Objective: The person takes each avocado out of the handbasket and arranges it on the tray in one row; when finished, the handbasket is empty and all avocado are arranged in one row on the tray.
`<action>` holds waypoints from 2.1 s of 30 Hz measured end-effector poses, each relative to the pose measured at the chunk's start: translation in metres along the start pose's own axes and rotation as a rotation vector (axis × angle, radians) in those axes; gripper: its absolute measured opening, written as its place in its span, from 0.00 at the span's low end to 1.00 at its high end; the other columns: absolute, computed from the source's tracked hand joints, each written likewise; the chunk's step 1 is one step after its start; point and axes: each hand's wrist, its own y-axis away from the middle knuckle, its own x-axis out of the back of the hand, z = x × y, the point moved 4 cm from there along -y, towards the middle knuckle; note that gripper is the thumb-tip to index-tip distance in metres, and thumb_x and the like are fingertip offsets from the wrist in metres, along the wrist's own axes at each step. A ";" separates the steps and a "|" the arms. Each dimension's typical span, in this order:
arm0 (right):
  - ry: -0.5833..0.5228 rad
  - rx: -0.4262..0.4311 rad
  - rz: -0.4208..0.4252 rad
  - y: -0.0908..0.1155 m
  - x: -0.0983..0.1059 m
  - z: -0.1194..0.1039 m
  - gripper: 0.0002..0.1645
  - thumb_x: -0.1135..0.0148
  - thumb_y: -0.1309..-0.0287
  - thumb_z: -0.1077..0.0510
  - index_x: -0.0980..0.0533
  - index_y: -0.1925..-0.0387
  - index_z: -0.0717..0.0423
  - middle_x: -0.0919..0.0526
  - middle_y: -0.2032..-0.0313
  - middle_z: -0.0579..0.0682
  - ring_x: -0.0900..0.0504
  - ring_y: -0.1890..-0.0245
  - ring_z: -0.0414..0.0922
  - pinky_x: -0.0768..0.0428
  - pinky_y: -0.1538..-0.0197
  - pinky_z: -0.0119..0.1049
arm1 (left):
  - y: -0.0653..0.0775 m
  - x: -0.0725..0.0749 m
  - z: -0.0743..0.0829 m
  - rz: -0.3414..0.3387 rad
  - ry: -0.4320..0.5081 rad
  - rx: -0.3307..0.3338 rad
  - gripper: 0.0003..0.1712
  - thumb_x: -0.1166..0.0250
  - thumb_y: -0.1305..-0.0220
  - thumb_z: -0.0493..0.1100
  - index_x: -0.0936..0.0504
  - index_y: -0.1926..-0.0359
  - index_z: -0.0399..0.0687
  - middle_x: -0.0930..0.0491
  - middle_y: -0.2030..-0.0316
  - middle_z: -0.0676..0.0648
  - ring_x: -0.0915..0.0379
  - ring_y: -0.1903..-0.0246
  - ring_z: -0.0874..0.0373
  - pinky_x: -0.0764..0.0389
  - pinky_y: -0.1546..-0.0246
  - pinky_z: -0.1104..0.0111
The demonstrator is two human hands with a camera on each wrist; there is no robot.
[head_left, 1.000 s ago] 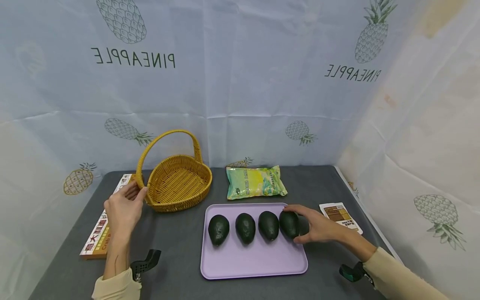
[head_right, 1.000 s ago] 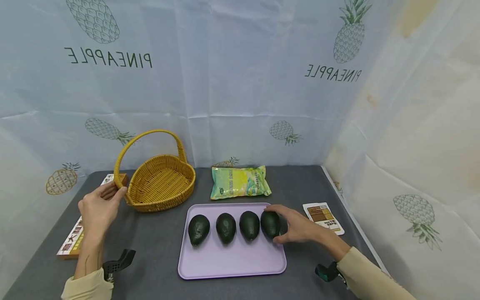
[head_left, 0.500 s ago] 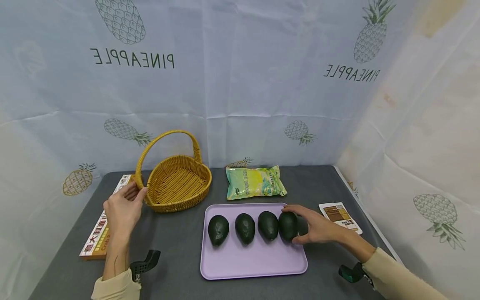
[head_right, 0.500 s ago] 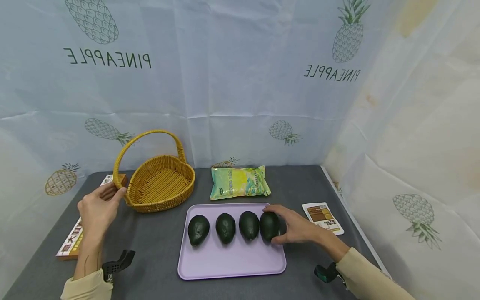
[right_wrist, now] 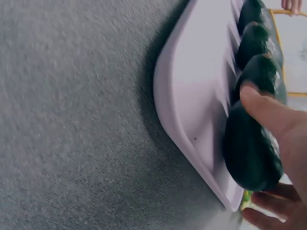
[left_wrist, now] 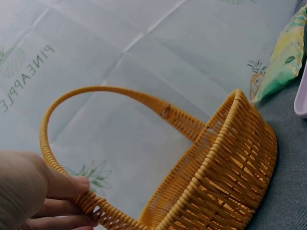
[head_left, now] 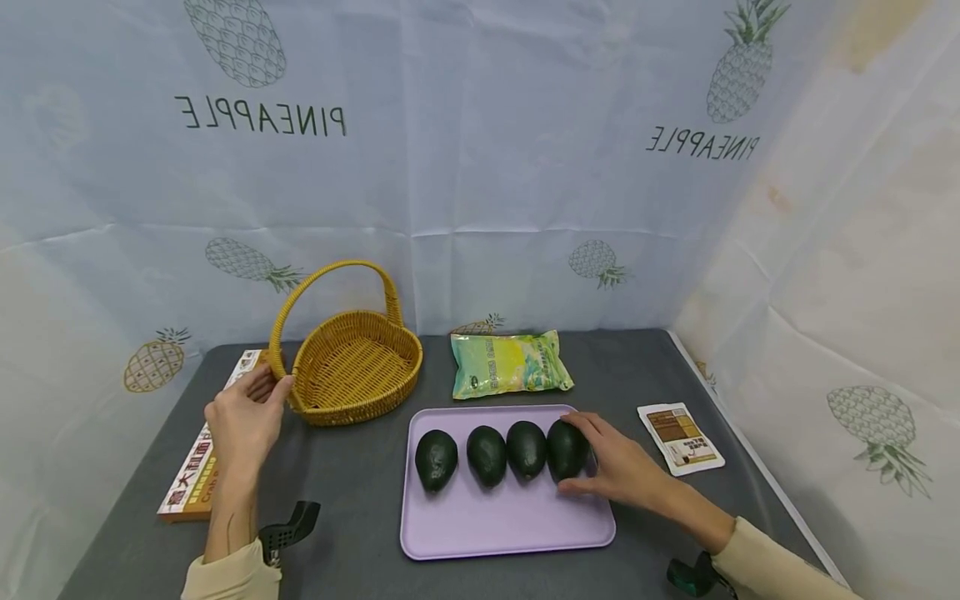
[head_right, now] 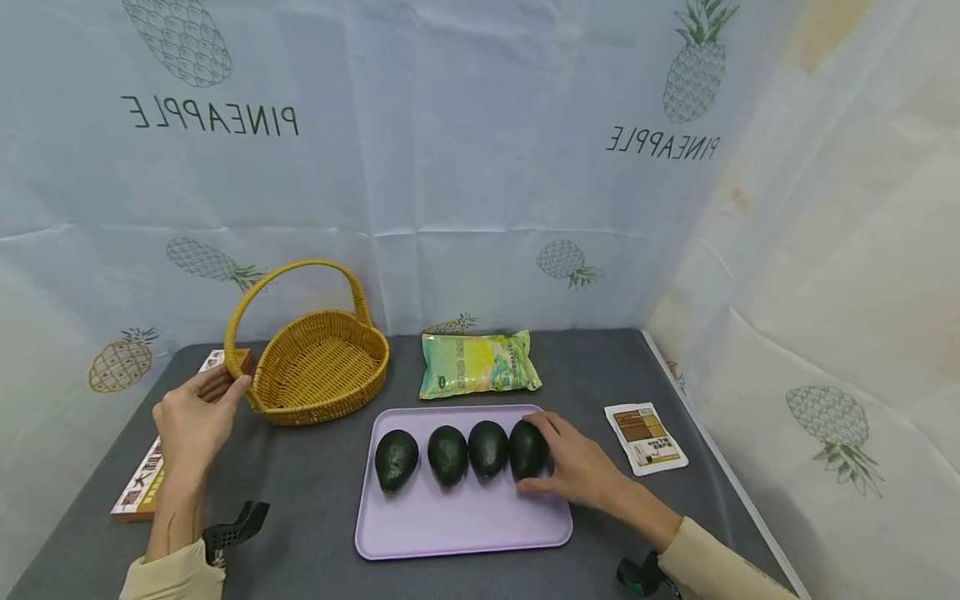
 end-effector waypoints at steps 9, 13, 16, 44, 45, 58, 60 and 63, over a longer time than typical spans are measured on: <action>-0.088 0.071 -0.087 -0.005 0.011 0.015 0.56 0.16 0.51 0.44 0.32 0.25 0.57 0.25 0.31 0.55 0.21 0.35 0.55 0.16 0.39 0.57 | 0.000 -0.001 -0.001 0.005 -0.004 0.005 0.28 0.33 0.26 0.48 0.20 0.33 0.37 0.15 0.44 0.31 0.15 0.47 0.37 0.14 0.52 0.48; -0.122 0.100 -0.126 -0.005 0.013 0.019 0.57 0.16 0.50 0.48 0.34 0.23 0.57 0.26 0.29 0.55 0.23 0.31 0.55 0.18 0.36 0.59 | -0.001 0.000 -0.001 0.007 -0.003 0.006 0.28 0.32 0.27 0.49 0.20 0.33 0.37 0.15 0.45 0.31 0.14 0.47 0.37 0.12 0.55 0.54; -0.131 0.098 -0.141 -0.006 0.013 0.020 0.57 0.16 0.50 0.49 0.35 0.23 0.56 0.27 0.28 0.54 0.25 0.30 0.55 0.19 0.34 0.59 | -0.001 0.000 -0.001 0.007 -0.004 0.004 0.28 0.33 0.27 0.49 0.20 0.33 0.37 0.15 0.45 0.32 0.14 0.48 0.37 0.11 0.60 0.63; -0.125 0.115 -0.122 -0.006 0.011 0.015 0.59 0.15 0.52 0.48 0.35 0.23 0.57 0.27 0.28 0.55 0.24 0.30 0.57 0.20 0.34 0.62 | 0.000 -0.001 -0.001 0.000 -0.004 0.016 0.29 0.33 0.26 0.49 0.21 0.32 0.38 0.15 0.44 0.32 0.15 0.47 0.37 0.13 0.53 0.50; -0.126 0.113 -0.123 -0.006 0.011 0.015 0.59 0.15 0.52 0.48 0.35 0.23 0.57 0.27 0.28 0.55 0.24 0.30 0.57 0.21 0.34 0.62 | 0.000 -0.001 0.000 0.000 -0.003 0.016 0.29 0.33 0.26 0.49 0.21 0.32 0.38 0.15 0.44 0.32 0.15 0.47 0.37 0.13 0.53 0.50; -0.100 0.146 -0.131 -0.005 0.011 0.014 0.58 0.15 0.52 0.50 0.35 0.24 0.59 0.27 0.29 0.57 0.23 0.32 0.57 0.18 0.38 0.60 | -0.001 0.000 0.000 -0.002 -0.004 0.012 0.28 0.33 0.26 0.49 0.20 0.32 0.38 0.15 0.44 0.32 0.14 0.47 0.38 0.11 0.61 0.65; -0.093 0.149 -0.136 -0.005 0.012 0.014 0.58 0.15 0.52 0.51 0.36 0.23 0.59 0.27 0.29 0.57 0.23 0.32 0.57 0.17 0.38 0.60 | -0.001 0.001 0.000 -0.003 -0.005 0.012 0.28 0.33 0.26 0.49 0.20 0.32 0.38 0.15 0.44 0.32 0.14 0.47 0.38 0.14 0.66 0.75; -0.087 0.136 -0.141 -0.004 0.012 0.014 0.59 0.15 0.52 0.50 0.36 0.23 0.57 0.28 0.28 0.56 0.23 0.32 0.56 0.18 0.37 0.59 | -0.001 0.001 0.000 -0.006 -0.004 0.009 0.28 0.33 0.26 0.49 0.20 0.32 0.38 0.15 0.44 0.32 0.14 0.47 0.38 0.21 0.71 0.85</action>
